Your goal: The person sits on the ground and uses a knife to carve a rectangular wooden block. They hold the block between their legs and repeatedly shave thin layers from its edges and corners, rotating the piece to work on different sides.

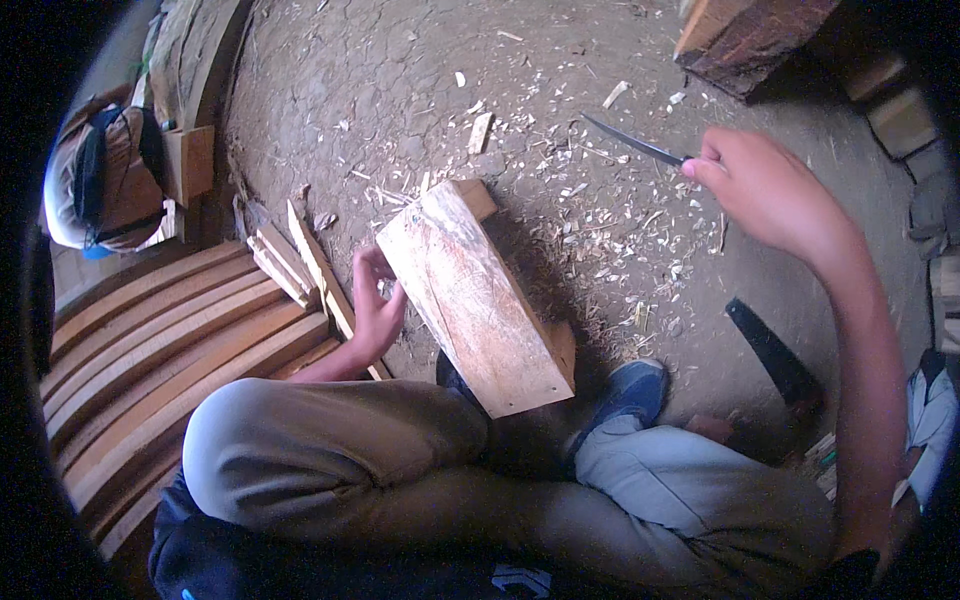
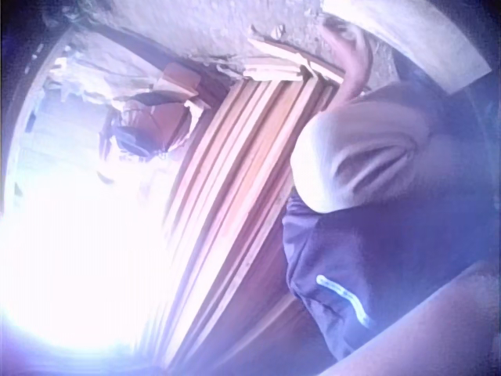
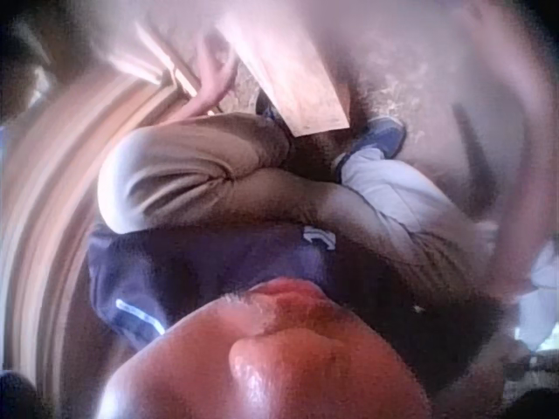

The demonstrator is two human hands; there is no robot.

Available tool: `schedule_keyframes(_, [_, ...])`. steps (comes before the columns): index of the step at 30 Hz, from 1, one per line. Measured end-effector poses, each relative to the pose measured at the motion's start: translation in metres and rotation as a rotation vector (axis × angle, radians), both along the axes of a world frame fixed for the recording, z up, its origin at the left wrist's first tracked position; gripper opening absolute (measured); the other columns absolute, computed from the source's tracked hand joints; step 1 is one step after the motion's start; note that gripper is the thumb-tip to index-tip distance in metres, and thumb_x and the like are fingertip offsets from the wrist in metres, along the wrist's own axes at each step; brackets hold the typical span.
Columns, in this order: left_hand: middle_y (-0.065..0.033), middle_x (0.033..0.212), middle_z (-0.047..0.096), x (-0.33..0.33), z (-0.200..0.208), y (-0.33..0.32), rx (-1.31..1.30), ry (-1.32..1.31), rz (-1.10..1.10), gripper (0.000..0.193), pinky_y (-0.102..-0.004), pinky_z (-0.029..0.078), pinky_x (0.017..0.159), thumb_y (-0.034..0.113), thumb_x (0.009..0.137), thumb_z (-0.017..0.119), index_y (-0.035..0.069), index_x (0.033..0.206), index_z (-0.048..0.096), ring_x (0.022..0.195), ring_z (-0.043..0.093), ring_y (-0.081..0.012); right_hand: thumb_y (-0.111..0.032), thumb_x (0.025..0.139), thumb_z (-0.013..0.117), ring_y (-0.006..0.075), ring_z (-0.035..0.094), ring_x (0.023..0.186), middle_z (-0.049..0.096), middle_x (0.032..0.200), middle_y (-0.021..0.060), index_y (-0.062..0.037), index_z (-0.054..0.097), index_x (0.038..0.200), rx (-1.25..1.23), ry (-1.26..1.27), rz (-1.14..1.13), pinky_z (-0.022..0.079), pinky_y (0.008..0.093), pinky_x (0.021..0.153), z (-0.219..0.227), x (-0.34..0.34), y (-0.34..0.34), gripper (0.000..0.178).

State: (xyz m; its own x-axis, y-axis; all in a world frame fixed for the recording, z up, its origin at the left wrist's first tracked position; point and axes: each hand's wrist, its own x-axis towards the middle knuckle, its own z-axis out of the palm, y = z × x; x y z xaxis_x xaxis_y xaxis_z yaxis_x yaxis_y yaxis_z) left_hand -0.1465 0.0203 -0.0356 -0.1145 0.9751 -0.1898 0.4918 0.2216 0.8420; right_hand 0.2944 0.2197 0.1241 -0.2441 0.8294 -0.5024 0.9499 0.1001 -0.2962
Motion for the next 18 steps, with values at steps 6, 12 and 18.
schedule_keyframes(6, [-0.0099, 0.109, 0.069, 0.016, 0.022, -0.038, -0.539, -0.913, -0.103, 0.035, -0.0325, 0.053, 0.085, 0.025, 0.104, 0.061, 0.000, 0.128, 0.059, 0.095, 0.066, -0.0171, -0.034, 0.100, 0.061, 0.0390, 0.065, 0.086, 0.066, 0.089, 0.0233, 0.0023, 0.061, 0.097, -0.078, 0.021, -0.010, 0.049, 0.0474, 0.080, -0.004, 0.000, -0.003, 0.037])
schedule_keyframes(12, [-0.0122, 0.126, 0.069, 0.067, 0.032, -0.025, -0.522, -0.926, 0.079, 0.050, -0.0383, 0.053, 0.102, 0.015, 0.093, 0.078, -0.003, 0.135, 0.057, 0.114, 0.066, -0.0202, -0.035, 0.104, 0.057, 0.0379, 0.065, 0.092, 0.066, 0.096, 0.0231, 0.0009, 0.056, 0.107, -0.135, 0.061, -0.057, 0.049, 0.0469, 0.084, -0.006, -0.002, -0.006, 0.036])
schedule_keyframes(18, [-0.0125, 0.122, 0.071, 0.080, 0.051, -0.006, -0.547, -0.864, 0.017, 0.049, -0.0377, 0.054, 0.099, 0.013, 0.092, 0.080, -0.004, 0.133, 0.060, 0.111, 0.068, -0.0195, -0.035, 0.105, 0.055, 0.0383, 0.065, 0.090, 0.066, 0.094, 0.0224, 0.0002, 0.056, 0.108, -0.091, 0.146, -0.063, 0.049, 0.0458, 0.083, -0.023, 0.016, -0.007, 0.035])
